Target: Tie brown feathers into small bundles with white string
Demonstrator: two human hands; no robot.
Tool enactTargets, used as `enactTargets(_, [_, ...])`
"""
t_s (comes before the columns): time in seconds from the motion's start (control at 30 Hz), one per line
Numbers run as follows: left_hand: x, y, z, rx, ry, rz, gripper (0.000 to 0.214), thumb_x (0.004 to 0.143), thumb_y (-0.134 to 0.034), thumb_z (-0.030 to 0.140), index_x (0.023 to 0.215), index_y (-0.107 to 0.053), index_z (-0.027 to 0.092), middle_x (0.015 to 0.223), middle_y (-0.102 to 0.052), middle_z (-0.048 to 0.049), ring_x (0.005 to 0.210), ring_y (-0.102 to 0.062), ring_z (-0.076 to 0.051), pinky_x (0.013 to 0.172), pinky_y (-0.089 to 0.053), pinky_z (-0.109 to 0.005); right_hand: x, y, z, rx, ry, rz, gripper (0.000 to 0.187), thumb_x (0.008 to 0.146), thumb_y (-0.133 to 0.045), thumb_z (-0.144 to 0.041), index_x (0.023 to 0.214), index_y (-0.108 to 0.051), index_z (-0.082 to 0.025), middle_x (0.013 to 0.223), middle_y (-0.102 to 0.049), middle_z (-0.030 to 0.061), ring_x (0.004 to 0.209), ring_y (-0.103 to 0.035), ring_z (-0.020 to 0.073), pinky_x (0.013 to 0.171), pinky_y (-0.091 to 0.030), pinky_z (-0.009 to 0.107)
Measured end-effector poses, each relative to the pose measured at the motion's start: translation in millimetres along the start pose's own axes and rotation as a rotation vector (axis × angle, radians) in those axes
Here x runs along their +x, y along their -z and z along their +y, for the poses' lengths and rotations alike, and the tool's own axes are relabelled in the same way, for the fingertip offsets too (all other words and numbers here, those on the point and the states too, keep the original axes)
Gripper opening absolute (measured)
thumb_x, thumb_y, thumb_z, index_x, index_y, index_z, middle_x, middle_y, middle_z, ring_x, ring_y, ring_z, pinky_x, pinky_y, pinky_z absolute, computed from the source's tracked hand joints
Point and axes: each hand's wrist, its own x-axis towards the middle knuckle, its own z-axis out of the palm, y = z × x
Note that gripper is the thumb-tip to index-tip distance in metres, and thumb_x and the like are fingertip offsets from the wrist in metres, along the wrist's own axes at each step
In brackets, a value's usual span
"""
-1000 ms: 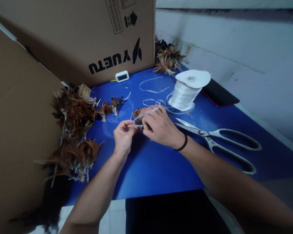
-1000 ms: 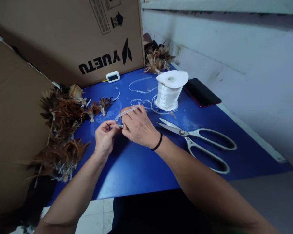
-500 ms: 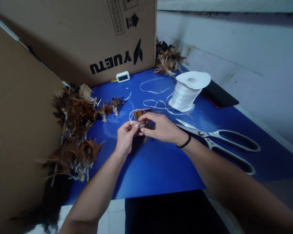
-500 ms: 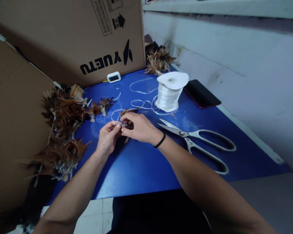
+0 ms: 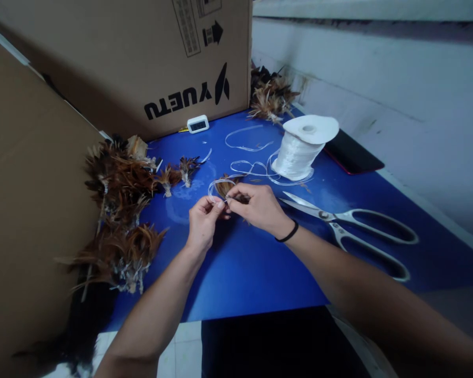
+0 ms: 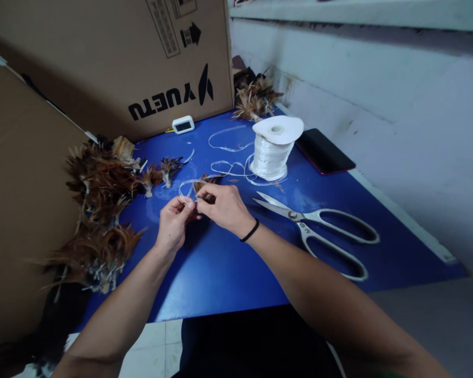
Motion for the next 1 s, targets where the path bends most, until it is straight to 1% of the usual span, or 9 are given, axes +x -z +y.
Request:
enactTargets(0.17, [-2, -2.7, 2, 0.021, -0.067, 0.031, 0.019, 0.070, -0.071, 0.029, 0.072, -0.058, 0.015, 0.062, -0.058, 0.0017, 0.056, -0.057, -0.009, 0.051, -0.048, -0.020, 0, -6, 3, 0.173, -0.095, -0.017, 0.004, 0.071, -0.059, -0.018, 0.071, -0.062, -0.016, 0.061, -0.065, -0.0008, 0.056, -0.062, 0.0115, 0.054, -0.045, 0.022])
enactTargets(0.27, [-2, -3.6, 5, -0.050, -0.033, 0.021, 0.020, 0.071, -0.070, 0.029, 0.075, -0.056, 0.015, 0.065, -0.058, 0.0014, 0.057, -0.056, -0.009, 0.051, -0.047, -0.020, 0, -7, 3, 0.210, -0.085, -0.040, 0.004, 0.073, -0.059, -0.020, 0.074, -0.061, -0.016, 0.063, -0.065, -0.0008, 0.057, -0.062, 0.0114, 0.055, -0.046, 0.023])
enactTargets(0.37, [-2, -2.7, 9, -0.154, 0.037, 0.000, 0.021, 0.071, -0.070, 0.029, 0.080, -0.055, 0.017, 0.066, -0.058, 0.0012, 0.059, -0.057, -0.009, 0.049, -0.045, -0.018, -1, -6, 1, 0.175, -0.012, -0.020, 0.009, 0.073, -0.061, -0.019, 0.082, -0.062, -0.018, 0.070, -0.067, -0.0010, 0.063, -0.062, 0.0115, 0.062, -0.047, 0.024])
enactTargets(0.53, [0, -0.6, 11, -0.261, 0.143, 0.035, 0.023, 0.069, -0.071, 0.027, 0.078, -0.053, 0.017, 0.063, -0.056, 0.0036, 0.044, -0.046, -0.004, 0.037, -0.032, -0.015, -3, -4, 1, -0.019, 0.160, 0.023, 0.009, 0.075, -0.061, -0.015, 0.083, -0.062, -0.019, 0.080, -0.066, -0.0001, 0.074, -0.061, 0.0126, 0.071, -0.046, 0.026])
enactTargets(0.63, [2, -0.2, 11, -0.315, 0.172, 0.048, 0.022, 0.067, -0.072, 0.023, 0.076, -0.053, 0.017, 0.074, -0.061, 0.0008, 0.047, -0.047, -0.003, 0.040, -0.035, -0.014, -2, -3, 3, -0.104, 0.244, -0.004, 0.006, 0.077, -0.059, -0.014, 0.080, -0.062, -0.019, 0.080, -0.065, 0.0012, 0.077, -0.059, 0.0136, 0.073, -0.044, 0.027])
enactTargets(0.73, [3, 0.5, 9, -0.330, 0.141, 0.032, 0.021, 0.067, -0.072, 0.021, 0.076, -0.053, 0.017, 0.076, -0.062, -0.0004, 0.056, -0.053, -0.005, 0.048, -0.041, -0.014, 0, -2, 3, -0.154, 0.276, -0.032, 0.005, 0.076, -0.060, -0.014, 0.078, -0.063, -0.018, 0.080, -0.064, 0.0021, 0.079, -0.057, 0.0147, 0.074, -0.042, 0.028])
enactTargets(0.8, [4, 1.4, 8, -0.322, 0.099, 0.014, 0.021, 0.068, -0.072, 0.022, 0.077, -0.053, 0.017, 0.075, -0.061, 0.0004, 0.058, -0.055, -0.005, 0.052, -0.044, -0.015, 0, -1, 0, -0.135, 0.255, -0.056, 0.009, 0.071, -0.062, -0.014, 0.080, -0.063, -0.018, 0.083, -0.064, 0.0023, 0.082, -0.057, 0.0156, 0.077, -0.042, 0.029])
enactTargets(0.87, [5, 2.2, 8, -0.308, 0.056, -0.004, 0.021, 0.069, -0.072, 0.024, 0.077, -0.053, 0.017, 0.075, -0.061, 0.0006, 0.059, -0.056, -0.006, 0.055, -0.046, -0.016, 1, 1, -4, -0.041, 0.159, -0.095, 0.015, 0.068, -0.063, -0.014, 0.083, -0.063, -0.017, 0.082, -0.065, 0.0016, 0.078, -0.057, 0.0148, 0.074, -0.043, 0.029])
enactTargets(1.0, [5, 2.6, 7, -0.249, -0.031, -0.036, 0.020, 0.073, -0.069, 0.027, 0.078, -0.053, 0.017, 0.074, -0.061, -0.0001, 0.058, -0.056, -0.007, 0.056, -0.046, -0.018, 1, 3, -7, 0.131, -0.055, -0.136, 0.014, 0.079, -0.054, -0.024, 0.078, -0.064, -0.016, 0.070, -0.063, -0.0002, 0.062, -0.054, 0.0108, 0.062, -0.043, 0.025])
